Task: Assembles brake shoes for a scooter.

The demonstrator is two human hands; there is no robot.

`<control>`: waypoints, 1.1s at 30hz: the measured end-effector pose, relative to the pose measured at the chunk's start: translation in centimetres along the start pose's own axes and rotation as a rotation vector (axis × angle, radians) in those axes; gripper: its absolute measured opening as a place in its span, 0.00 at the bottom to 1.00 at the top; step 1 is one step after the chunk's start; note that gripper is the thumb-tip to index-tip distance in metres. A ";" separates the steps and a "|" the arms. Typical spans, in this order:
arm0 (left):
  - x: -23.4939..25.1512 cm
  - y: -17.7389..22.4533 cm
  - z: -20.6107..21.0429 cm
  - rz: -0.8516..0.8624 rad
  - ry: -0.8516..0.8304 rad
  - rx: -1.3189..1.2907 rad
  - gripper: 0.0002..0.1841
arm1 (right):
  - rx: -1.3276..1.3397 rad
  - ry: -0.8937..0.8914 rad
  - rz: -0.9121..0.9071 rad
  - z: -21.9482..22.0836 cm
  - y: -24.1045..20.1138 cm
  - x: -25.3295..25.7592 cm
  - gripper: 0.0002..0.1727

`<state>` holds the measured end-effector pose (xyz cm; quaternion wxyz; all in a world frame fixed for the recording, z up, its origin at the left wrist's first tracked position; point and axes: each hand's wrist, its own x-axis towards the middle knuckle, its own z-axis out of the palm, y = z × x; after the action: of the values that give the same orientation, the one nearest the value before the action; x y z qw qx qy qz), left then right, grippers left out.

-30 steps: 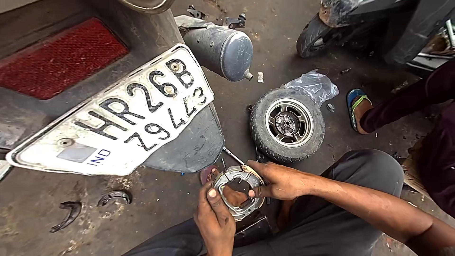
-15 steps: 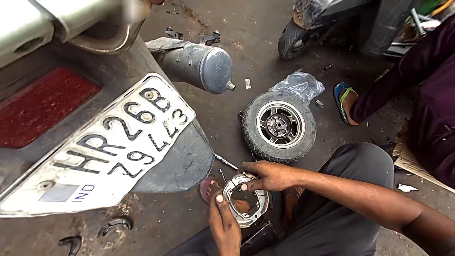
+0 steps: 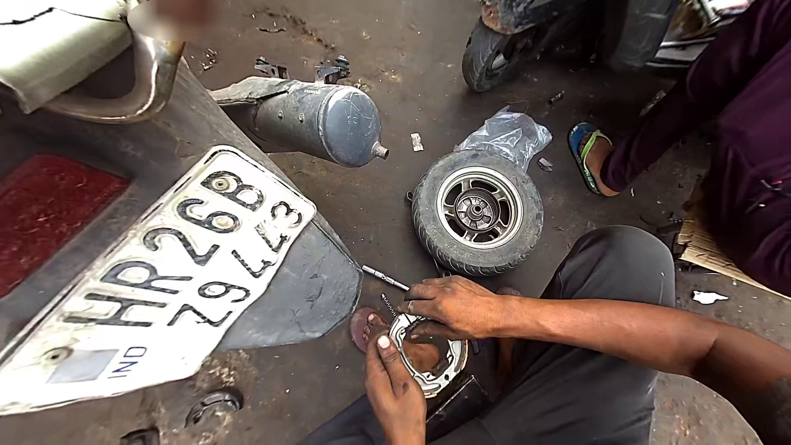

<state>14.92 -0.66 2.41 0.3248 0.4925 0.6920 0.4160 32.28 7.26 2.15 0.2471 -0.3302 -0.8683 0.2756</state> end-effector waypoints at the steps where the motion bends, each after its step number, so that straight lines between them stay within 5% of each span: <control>1: 0.0 0.1 0.0 -0.001 0.005 0.016 0.24 | -0.007 0.005 -0.006 0.0 0.0 0.0 0.17; 12: -0.3 -0.1 -0.2 -0.057 0.012 0.037 0.23 | -0.077 -0.036 -0.022 0.8 -0.2 0.0 0.17; 16: 0.2 -1.4 -0.1 -0.073 -0.036 -0.005 0.24 | 0.063 -0.149 0.098 0.4 0.2 0.5 0.20; 21: 0.2 -1.7 -0.8 0.066 -0.082 0.032 0.25 | 0.493 -0.285 0.385 -1.0 0.9 1.4 0.18; 33: 0.2 -3.4 -1.1 0.450 -0.009 -0.026 0.34 | 0.561 -0.166 0.263 -0.9 -0.5 0.4 0.14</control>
<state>12.53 -1.34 -0.20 0.2333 0.6319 0.5579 0.4848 32.33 7.49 3.19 0.2192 -0.3349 -0.7256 0.5597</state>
